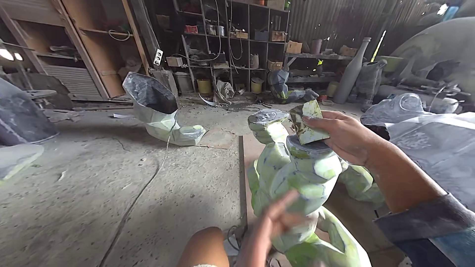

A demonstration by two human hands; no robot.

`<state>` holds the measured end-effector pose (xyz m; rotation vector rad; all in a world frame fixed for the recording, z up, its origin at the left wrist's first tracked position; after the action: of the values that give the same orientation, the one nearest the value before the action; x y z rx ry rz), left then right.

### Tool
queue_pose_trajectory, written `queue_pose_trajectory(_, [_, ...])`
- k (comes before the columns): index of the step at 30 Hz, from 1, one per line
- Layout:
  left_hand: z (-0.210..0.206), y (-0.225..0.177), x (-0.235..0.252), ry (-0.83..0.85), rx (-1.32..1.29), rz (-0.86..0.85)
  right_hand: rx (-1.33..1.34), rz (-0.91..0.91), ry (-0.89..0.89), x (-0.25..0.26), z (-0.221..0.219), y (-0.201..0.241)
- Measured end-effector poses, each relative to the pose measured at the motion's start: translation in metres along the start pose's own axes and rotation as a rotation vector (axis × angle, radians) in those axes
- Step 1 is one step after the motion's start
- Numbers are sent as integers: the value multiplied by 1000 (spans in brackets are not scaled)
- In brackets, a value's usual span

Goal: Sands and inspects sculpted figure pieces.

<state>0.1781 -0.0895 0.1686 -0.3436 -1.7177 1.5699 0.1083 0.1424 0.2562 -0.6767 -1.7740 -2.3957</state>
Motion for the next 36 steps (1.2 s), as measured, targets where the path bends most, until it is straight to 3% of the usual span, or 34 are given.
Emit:
queue_pose_trajectory(2, [14, 63, 16, -327, 279, 158, -4, -4, 4, -1, -2, 0])
queue_pose_trajectory(5, [5, 116, 24, -522, 467, 236, -7, -7, 1, -2, -5, 1])
queue_pose_trajectory(15, [-43, 103, 38, -827, 564, 35, -14, -58, -130, -5, -14, 5])
queue_pose_trajectory(24, [-54, 117, 63, -921, 637, 51, -49, -113, -97, 1, -30, 4])
queue_pose_trajectory(32, [-17, 119, 65, -898, 616, -33, -118, -149, -1, 6, -52, 6])
queue_pose_trajectory(36, [2, 118, 68, -858, 591, -20, -92, -132, -50, 6, -67, 10])
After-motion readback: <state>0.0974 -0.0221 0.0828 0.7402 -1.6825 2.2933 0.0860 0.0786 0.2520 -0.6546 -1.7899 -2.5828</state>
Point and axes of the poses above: each hand's wrist, its own x-axis towards the middle knuckle, its own z-axis out of the back of the hand, y = z × x, the point moved 9 cm from there along x, towards the middle knuckle, and after that the axes turned 14 degrees about z, right-handed, at the moved point
